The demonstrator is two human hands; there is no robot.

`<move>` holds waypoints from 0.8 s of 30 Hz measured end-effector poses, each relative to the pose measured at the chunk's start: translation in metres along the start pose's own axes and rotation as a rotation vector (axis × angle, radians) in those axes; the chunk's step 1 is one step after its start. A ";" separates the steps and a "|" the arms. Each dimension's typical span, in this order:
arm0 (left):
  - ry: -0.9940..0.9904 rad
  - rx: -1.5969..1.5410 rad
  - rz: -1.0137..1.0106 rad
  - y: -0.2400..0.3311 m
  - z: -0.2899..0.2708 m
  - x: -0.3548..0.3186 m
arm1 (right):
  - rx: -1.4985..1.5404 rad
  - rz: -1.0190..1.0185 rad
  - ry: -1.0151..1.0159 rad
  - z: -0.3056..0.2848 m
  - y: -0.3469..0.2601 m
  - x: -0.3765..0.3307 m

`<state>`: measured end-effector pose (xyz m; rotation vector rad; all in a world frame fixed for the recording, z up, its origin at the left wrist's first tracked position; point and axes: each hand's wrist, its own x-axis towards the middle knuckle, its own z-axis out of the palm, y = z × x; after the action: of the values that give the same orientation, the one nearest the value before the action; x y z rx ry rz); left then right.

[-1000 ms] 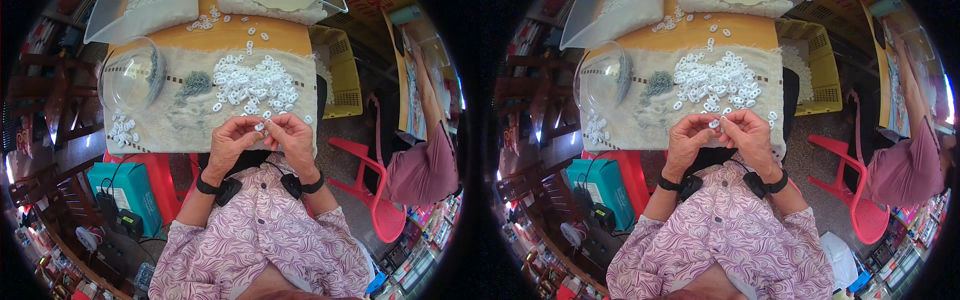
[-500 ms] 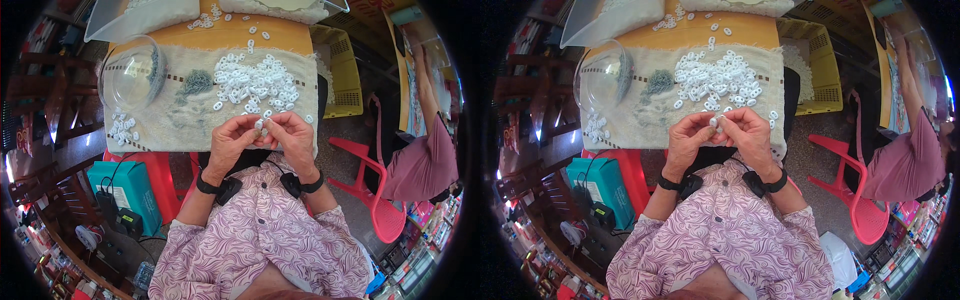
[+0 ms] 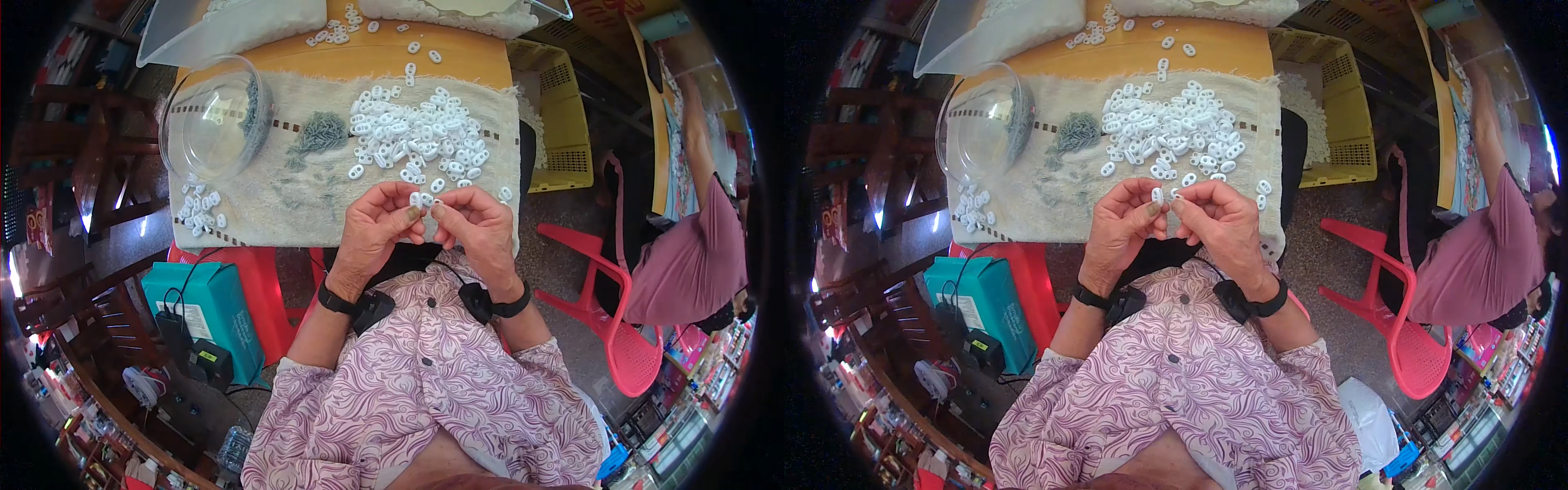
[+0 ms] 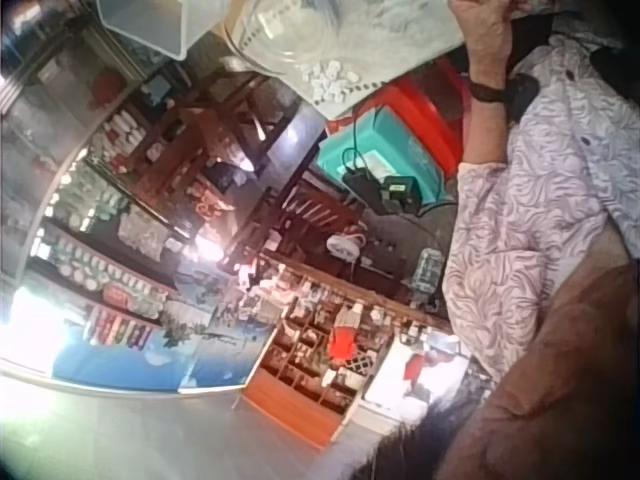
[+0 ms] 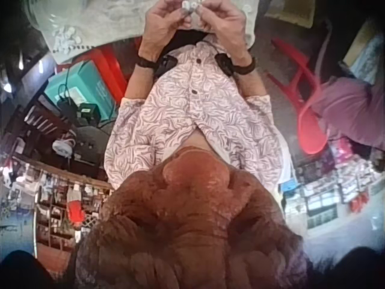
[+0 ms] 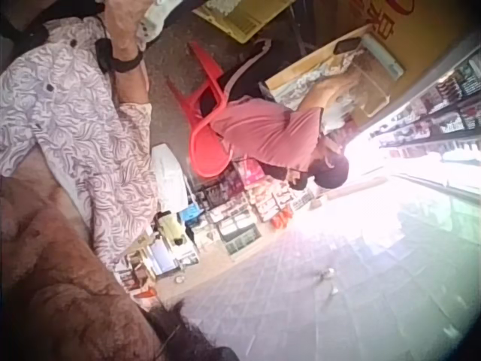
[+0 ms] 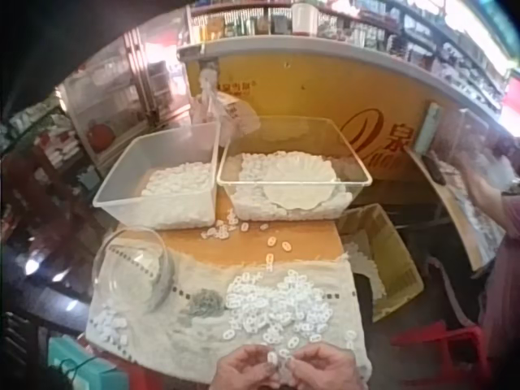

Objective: Manually inserting small grey pins into white plastic bases on a workbench.

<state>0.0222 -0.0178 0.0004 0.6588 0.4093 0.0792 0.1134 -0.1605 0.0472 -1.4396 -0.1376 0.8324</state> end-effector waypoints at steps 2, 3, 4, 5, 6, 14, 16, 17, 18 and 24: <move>0.010 0.005 -0.001 0.001 0.003 0.000 | 0.002 0.006 0.003 0.000 -0.001 0.000; 0.010 0.005 -0.001 0.001 0.002 0.000 | -0.006 0.010 0.008 0.000 -0.001 0.000; -0.009 0.010 -0.005 0.001 0.001 0.000 | -0.014 0.014 0.013 0.000 0.000 0.000; -0.029 0.015 -0.008 0.001 0.000 0.000 | -0.014 0.014 0.013 0.000 0.000 0.000; -0.029 0.014 -0.008 0.001 0.000 0.000 | -0.018 0.012 0.013 0.000 0.001 0.001; 0.009 0.115 0.022 -0.002 0.001 0.000 | -0.035 0.024 0.017 0.000 0.001 -0.001; 0.008 0.122 0.022 -0.004 0.000 0.000 | -0.053 0.053 0.034 0.001 -0.003 -0.001; 0.006 0.129 0.023 -0.004 0.000 0.000 | -0.053 0.053 0.034 0.001 -0.003 -0.001; 0.006 0.129 0.023 -0.004 0.000 0.000 | -0.058 0.054 0.033 0.001 -0.003 -0.001; 0.001 0.145 0.052 -0.003 0.001 0.000 | -0.090 0.054 0.042 0.001 -0.004 -0.002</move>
<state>0.0223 -0.0207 -0.0004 0.8125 0.4017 0.0997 0.1131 -0.1607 0.0524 -1.5497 -0.1057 0.8483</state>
